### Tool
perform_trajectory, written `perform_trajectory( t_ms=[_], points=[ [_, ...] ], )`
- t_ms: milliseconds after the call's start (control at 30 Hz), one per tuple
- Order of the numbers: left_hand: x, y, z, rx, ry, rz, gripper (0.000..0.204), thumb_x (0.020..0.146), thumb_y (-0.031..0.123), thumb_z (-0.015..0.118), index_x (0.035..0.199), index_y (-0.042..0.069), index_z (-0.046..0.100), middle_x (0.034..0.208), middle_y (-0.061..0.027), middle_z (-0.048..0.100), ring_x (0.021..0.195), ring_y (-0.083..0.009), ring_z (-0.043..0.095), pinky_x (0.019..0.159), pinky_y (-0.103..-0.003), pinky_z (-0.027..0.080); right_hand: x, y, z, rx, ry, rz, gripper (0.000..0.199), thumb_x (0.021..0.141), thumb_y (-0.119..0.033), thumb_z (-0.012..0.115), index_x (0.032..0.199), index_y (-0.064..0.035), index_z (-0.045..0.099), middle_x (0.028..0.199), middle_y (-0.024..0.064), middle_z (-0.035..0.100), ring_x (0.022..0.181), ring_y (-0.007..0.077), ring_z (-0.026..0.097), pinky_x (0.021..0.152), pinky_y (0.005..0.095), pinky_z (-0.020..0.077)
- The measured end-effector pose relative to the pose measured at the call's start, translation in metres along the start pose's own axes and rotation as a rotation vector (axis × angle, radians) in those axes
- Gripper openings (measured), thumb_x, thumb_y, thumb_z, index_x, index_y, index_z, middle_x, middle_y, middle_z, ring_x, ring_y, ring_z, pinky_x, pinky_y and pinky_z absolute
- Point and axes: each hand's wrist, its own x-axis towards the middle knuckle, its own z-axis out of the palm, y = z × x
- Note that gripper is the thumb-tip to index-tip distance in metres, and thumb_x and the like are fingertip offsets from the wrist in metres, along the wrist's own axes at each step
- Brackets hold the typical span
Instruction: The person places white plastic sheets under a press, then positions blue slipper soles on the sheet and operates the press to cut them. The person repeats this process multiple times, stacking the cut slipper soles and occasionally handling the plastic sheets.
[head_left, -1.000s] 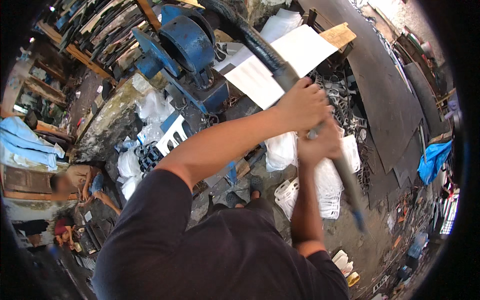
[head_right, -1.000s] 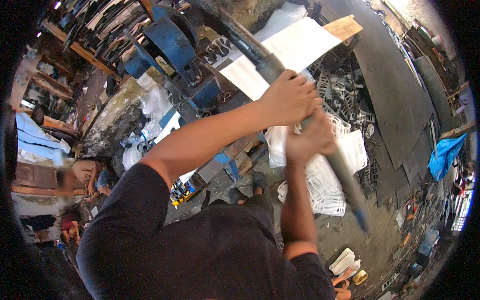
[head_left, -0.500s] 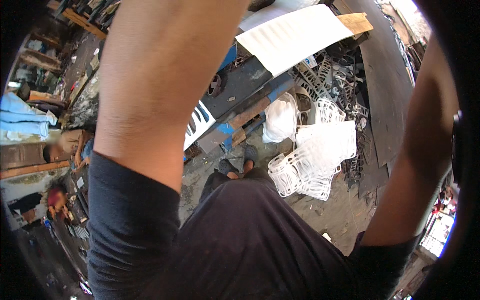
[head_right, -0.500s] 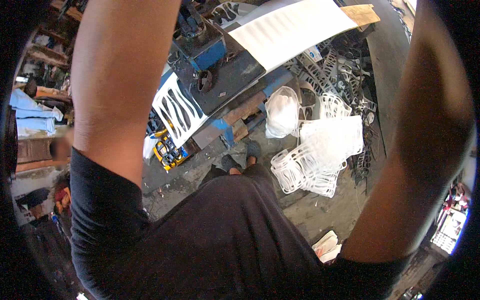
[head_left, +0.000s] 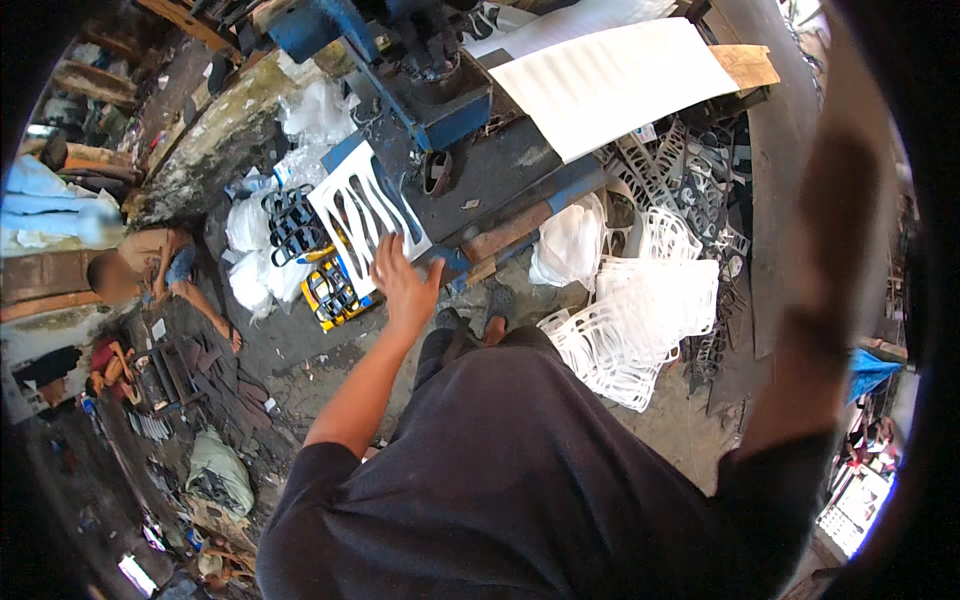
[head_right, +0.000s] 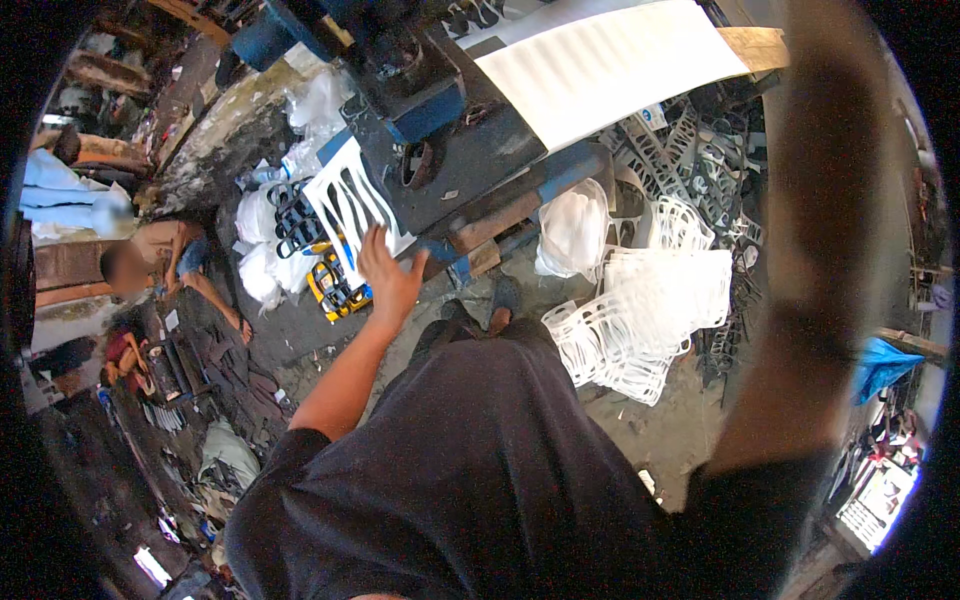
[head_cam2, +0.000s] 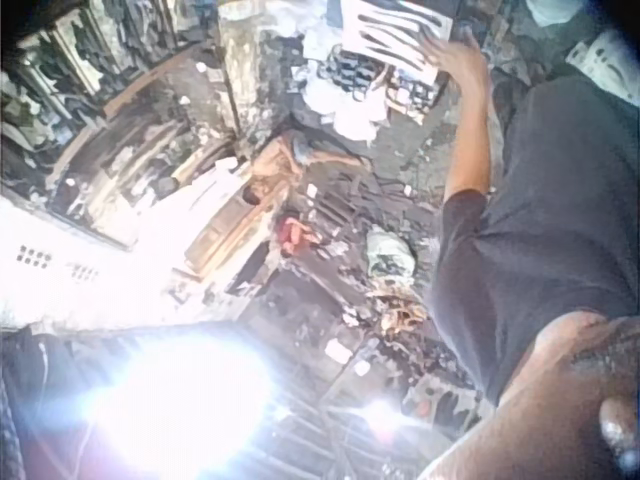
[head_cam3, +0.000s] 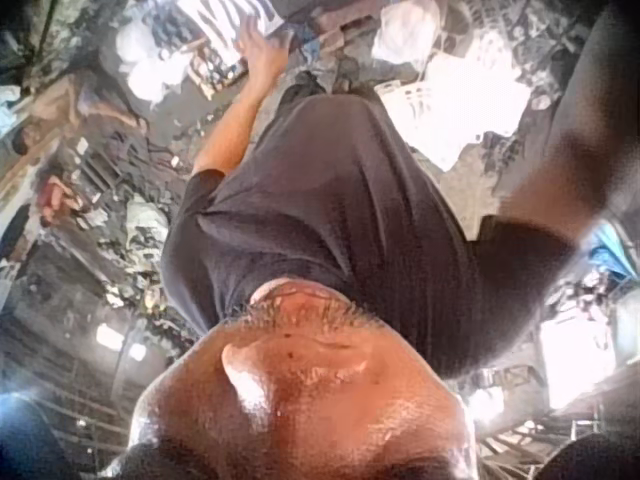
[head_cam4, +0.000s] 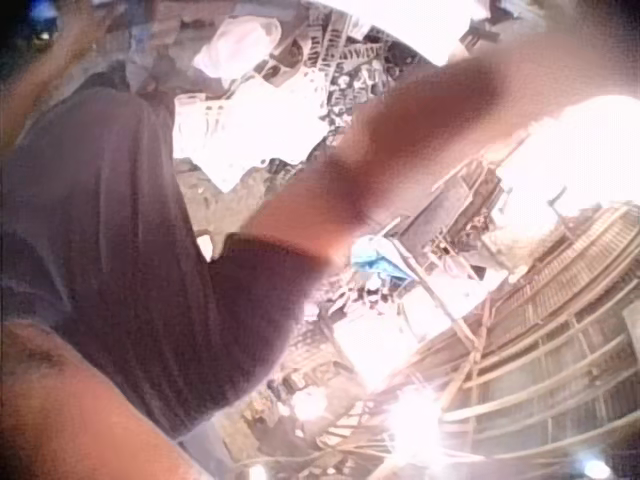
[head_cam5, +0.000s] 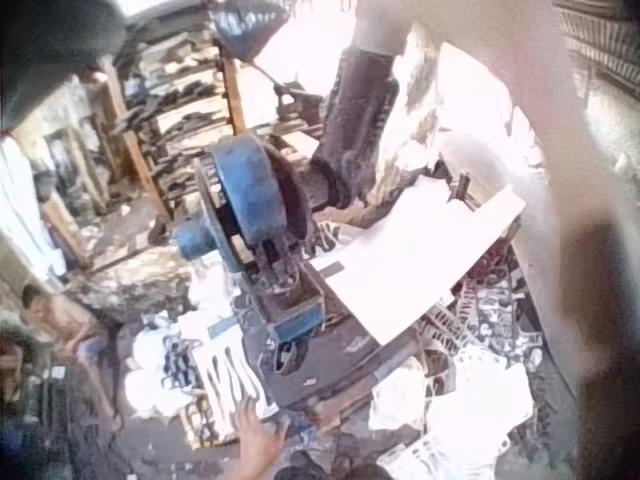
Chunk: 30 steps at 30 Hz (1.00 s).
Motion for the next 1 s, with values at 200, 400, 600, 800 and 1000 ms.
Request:
perform_trajectory(
  t_ms=[200,400,600,800,1000],
  points=[
    [0.059,-0.018,0.033,0.196,-0.328,0.364,0.035,0.08,0.029,0.075,0.112,0.014,0.068,0.147,-0.0078,0.044,0.149,-0.0282,0.017,0.113,-0.07,0.011,-0.283,-0.028,0.114,0.729,-0.618,1.551,0.038,0.094,-0.032,0.065,0.111,0.0019,0.059,0.093,0.0097,0.063,0.085,0.0147,0.059,0.081,0.0316,0.0489],
    [0.038,-0.039,0.005,0.274,-0.499,0.46,0.035,0.085,0.036,0.066,0.106,0.009,0.07,0.127,-0.006,0.062,0.136,-0.0241,0.044,0.114,-0.065,0.013,-0.378,-0.081,0.168,1.237,-0.485,1.896,0.041,0.094,-0.03,0.065,0.117,0.0022,0.054,0.106,0.0079,0.061,0.099,0.0188,0.06,0.092,0.0342,0.0477],
    [0.057,-0.046,0.026,-0.703,-0.613,-0.503,0.066,0.091,0.045,0.064,0.133,-0.004,0.049,0.108,-0.0134,0.066,0.097,-0.0212,0.062,0.087,-0.032,0.046,-0.381,-0.11,0.163,1.267,-0.392,1.944,0.047,0.096,-0.027,0.063,0.126,0.0051,0.046,0.119,0.012,0.06,0.11,0.023,0.059,0.096,0.0413,0.0476],
    [0.087,-0.036,0.067,-1.083,-0.441,-0.818,0.067,0.088,0.035,0.072,0.125,-0.015,0.048,0.101,-0.0158,0.064,0.087,-0.0218,0.062,0.073,-0.038,0.05,-0.38,-0.123,0.162,1.166,-0.467,1.956,0.041,0.097,-0.022,0.063,0.122,0.0083,0.049,0.116,0.0153,0.062,0.105,0.0263,0.062,0.091,0.0414,0.052],
    [0.092,-0.042,0.05,-1.228,-0.377,-1.027,0.092,0.087,0.049,0.071,0.14,-0.014,0.03,0.13,-0.0241,0.051,0.112,-0.0306,0.056,0.095,-0.042,0.047,-0.368,-0.147,0.158,1.24,-0.518,1.945,0.039,0.097,-0.02,0.061,0.12,0.0093,0.05,0.113,0.016,0.062,0.101,0.0273,0.064,0.09,0.0406,0.0544]
  ],
)
